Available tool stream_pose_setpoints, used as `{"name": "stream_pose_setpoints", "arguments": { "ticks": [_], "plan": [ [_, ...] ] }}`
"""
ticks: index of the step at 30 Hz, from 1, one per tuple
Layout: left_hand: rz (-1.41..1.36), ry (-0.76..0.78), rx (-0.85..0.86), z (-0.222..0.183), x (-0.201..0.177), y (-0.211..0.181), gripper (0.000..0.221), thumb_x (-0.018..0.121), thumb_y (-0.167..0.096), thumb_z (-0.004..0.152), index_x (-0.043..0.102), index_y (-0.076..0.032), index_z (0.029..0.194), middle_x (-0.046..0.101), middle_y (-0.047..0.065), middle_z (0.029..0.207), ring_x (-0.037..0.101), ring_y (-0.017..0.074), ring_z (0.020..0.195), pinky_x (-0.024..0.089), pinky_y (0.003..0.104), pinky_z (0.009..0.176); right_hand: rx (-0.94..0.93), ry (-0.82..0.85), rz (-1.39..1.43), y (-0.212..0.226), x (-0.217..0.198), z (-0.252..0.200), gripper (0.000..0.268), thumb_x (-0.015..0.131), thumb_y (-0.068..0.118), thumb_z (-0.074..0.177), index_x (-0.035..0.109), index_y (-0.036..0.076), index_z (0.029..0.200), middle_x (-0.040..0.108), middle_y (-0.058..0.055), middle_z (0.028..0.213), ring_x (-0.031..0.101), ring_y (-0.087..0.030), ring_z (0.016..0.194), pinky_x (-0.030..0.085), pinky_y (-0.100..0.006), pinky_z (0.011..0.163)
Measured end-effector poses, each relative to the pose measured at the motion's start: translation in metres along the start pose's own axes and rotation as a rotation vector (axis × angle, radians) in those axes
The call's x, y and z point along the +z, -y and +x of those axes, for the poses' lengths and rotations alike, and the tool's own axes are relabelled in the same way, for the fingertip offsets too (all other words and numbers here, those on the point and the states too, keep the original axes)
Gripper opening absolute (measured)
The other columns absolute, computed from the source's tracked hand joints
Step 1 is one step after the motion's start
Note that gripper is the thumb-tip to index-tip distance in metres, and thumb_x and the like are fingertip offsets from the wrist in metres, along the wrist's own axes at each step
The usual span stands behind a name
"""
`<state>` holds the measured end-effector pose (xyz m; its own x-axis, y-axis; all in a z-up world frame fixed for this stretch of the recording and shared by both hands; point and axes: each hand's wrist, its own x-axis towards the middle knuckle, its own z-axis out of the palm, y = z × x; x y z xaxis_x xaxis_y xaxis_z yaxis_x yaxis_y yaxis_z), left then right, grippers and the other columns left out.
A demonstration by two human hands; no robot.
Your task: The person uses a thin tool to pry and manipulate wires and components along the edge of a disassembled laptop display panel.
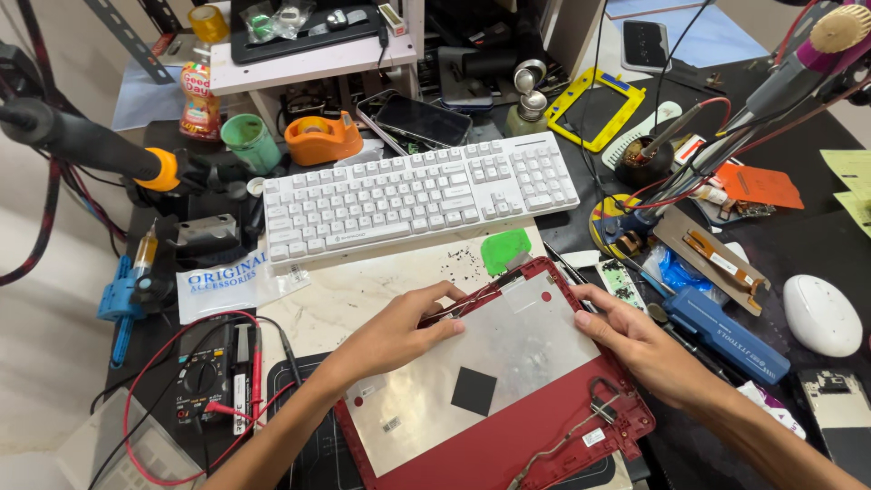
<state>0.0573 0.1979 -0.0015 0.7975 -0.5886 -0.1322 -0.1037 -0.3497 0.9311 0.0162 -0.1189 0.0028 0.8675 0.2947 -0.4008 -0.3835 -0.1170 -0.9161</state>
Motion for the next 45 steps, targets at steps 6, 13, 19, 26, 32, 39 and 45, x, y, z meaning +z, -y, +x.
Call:
{"name": "stream_pose_setpoints", "arguments": {
  "ticks": [6, 13, 19, 26, 32, 39, 45],
  "plan": [
    [-0.063, -0.069, -0.009, 0.005, 0.005, 0.011, 0.036, 0.067, -0.022, 0.094, 0.063, -0.002, 0.124, 0.073, 0.012, 0.087, 0.058, 0.0124, 0.079, 0.049, 0.03, 0.076, -0.008, -0.033, -0.235, 0.007, -0.006, -0.006, 0.045, 0.049, 0.032, 0.1, 0.053, 0.014, 0.142, 0.072, -0.01, 0.089, 0.068, -0.009, 0.071, 0.055, -0.028, 0.062],
    [-0.037, -0.092, -0.05, -0.008, -0.014, -0.002, 0.038, 0.066, -0.02, 0.092, 0.065, -0.004, 0.127, 0.076, 0.011, 0.09, 0.063, 0.0147, 0.085, 0.05, 0.03, 0.081, -0.077, -0.079, -0.601, 0.021, -0.013, -0.027, 0.061, 0.048, 0.036, 0.101, 0.037, 0.027, 0.16, 0.073, -0.008, 0.114, 0.077, -0.018, 0.073, 0.065, -0.032, 0.067],
    [0.009, -0.128, -0.067, -0.014, -0.014, -0.006, 0.037, 0.067, -0.02, 0.091, 0.066, -0.005, 0.125, 0.073, 0.012, 0.085, 0.068, 0.0144, 0.087, 0.052, 0.03, 0.082, -0.086, -0.163, -1.019, 0.034, -0.004, -0.047, 0.064, 0.059, 0.039, 0.096, 0.042, 0.029, 0.157, 0.073, -0.006, 0.124, 0.077, -0.025, 0.082, 0.061, -0.038, 0.072],
    [0.014, -0.1, -0.069, -0.014, -0.015, 0.002, 0.037, 0.067, -0.02, 0.09, 0.067, -0.005, 0.123, 0.076, 0.01, 0.089, 0.067, 0.0139, 0.085, 0.052, 0.03, 0.081, -0.211, -0.221, -1.521, 0.03, -0.008, -0.051, 0.063, 0.063, 0.044, 0.089, 0.049, 0.03, 0.148, 0.076, -0.01, 0.101, 0.072, -0.034, 0.073, 0.057, -0.044, 0.068],
    [0.027, -0.053, -0.063, -0.011, -0.013, 0.012, 0.037, 0.068, -0.022, 0.09, 0.068, -0.005, 0.123, 0.077, 0.015, 0.092, 0.066, 0.0168, 0.085, 0.052, 0.033, 0.082, -0.14, -0.279, -1.741, 0.02, -0.03, -0.042, 0.071, 0.055, 0.045, 0.092, 0.037, 0.024, 0.157, 0.076, -0.011, 0.086, 0.072, -0.026, 0.063, 0.054, -0.036, 0.076],
    [0.046, 0.037, 0.008, 0.002, 0.004, 0.019, 0.038, 0.069, -0.024, 0.09, 0.068, -0.005, 0.123, 0.077, 0.017, 0.094, 0.07, 0.0189, 0.09, 0.054, 0.034, 0.089, -0.318, -0.506, -1.935, 0.027, -0.048, -0.059, 0.025, 0.056, 0.036, 0.097, 0.062, 0.016, 0.111, 0.075, -0.004, 0.083, 0.072, -0.019, 0.075, 0.053, -0.038, 0.081],
    [0.093, 0.068, 0.053, 0.009, 0.019, 0.022, 0.038, 0.07, -0.026, 0.09, 0.068, -0.006, 0.122, 0.077, 0.015, 0.1, 0.071, 0.0206, 0.094, 0.053, 0.037, 0.09, -0.337, -0.849, -1.974, 0.023, -0.064, -0.069, 0.014, 0.064, 0.026, 0.1, 0.067, 0.014, 0.105, 0.073, -0.003, 0.088, 0.07, -0.019, 0.084, 0.053, -0.037, 0.085]
  ]
}}
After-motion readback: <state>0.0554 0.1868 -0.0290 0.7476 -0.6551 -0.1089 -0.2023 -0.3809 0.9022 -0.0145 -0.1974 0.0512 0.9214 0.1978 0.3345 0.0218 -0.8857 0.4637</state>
